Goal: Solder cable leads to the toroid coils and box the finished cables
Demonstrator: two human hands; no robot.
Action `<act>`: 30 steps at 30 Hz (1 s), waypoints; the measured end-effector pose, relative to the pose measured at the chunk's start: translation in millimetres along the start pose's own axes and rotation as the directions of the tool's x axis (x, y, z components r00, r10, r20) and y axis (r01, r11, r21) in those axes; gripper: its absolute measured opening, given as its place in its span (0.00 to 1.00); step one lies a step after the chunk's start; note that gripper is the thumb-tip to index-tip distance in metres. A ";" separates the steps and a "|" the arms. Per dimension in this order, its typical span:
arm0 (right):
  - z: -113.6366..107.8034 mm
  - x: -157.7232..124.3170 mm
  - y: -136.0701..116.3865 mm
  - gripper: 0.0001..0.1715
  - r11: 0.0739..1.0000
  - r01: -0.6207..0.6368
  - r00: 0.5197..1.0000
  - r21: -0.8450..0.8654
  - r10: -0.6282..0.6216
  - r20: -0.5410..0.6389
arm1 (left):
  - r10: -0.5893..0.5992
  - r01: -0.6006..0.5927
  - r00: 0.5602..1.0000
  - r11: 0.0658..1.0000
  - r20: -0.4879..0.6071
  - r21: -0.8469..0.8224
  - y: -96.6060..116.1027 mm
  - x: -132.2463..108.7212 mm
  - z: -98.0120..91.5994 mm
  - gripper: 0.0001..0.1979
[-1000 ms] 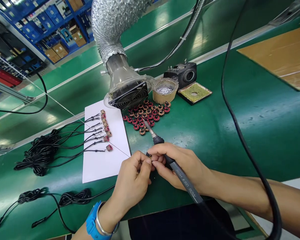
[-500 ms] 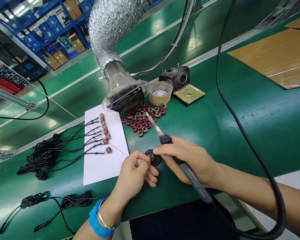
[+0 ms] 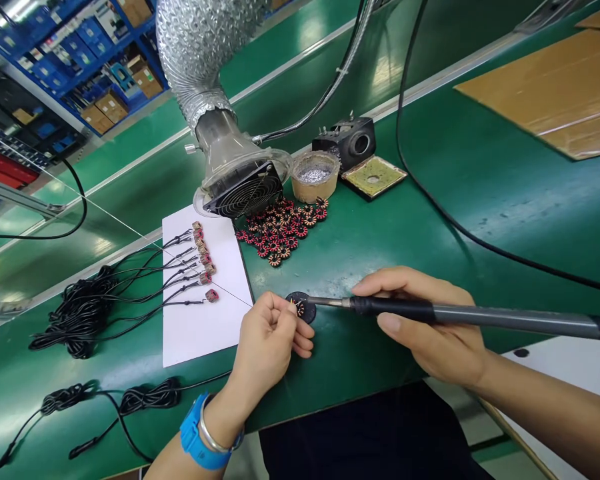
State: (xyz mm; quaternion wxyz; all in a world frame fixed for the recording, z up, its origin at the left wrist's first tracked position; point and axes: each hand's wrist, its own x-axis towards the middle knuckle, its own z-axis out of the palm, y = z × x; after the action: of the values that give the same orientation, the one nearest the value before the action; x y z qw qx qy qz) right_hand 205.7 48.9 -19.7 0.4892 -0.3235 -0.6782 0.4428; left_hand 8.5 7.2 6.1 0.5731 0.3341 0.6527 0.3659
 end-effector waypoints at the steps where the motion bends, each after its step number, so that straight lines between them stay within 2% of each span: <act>1: 0.2 0.3 -0.6 0.08 1.000 -0.003 1.000 0.004 0.003 0.012 | 0.001 -0.001 1.000 1.000 -0.001 0.002 0.1 0.1 -0.1 0.12; 9: -2.3 1.1 -1.5 0.10 0.999 0.020 0.997 -0.044 -0.017 0.073 | 0.010 -0.010 1.000 1.000 -0.002 0.003 -0.6 -0.1 -1.1 0.13; 18: -0.7 3.0 -4.0 0.12 0.998 0.051 0.994 -0.023 -0.049 0.103 | 0.017 -0.017 1.000 1.000 0.007 0.021 -1.9 0.1 -0.4 0.12; 30: 6.2 0.8 -7.8 0.13 0.994 0.106 0.993 0.001 -0.106 0.058 | 0.018 -0.019 1.000 0.999 0.011 0.049 -0.8 -0.9 -1.3 0.12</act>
State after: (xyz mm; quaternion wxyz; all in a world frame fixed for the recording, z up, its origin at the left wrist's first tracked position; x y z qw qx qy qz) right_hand 199.5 44.7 -13.1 0.4917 -0.2743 -0.7089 0.4248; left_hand 7.3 5.9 5.9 0.5648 0.3559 0.6554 0.3533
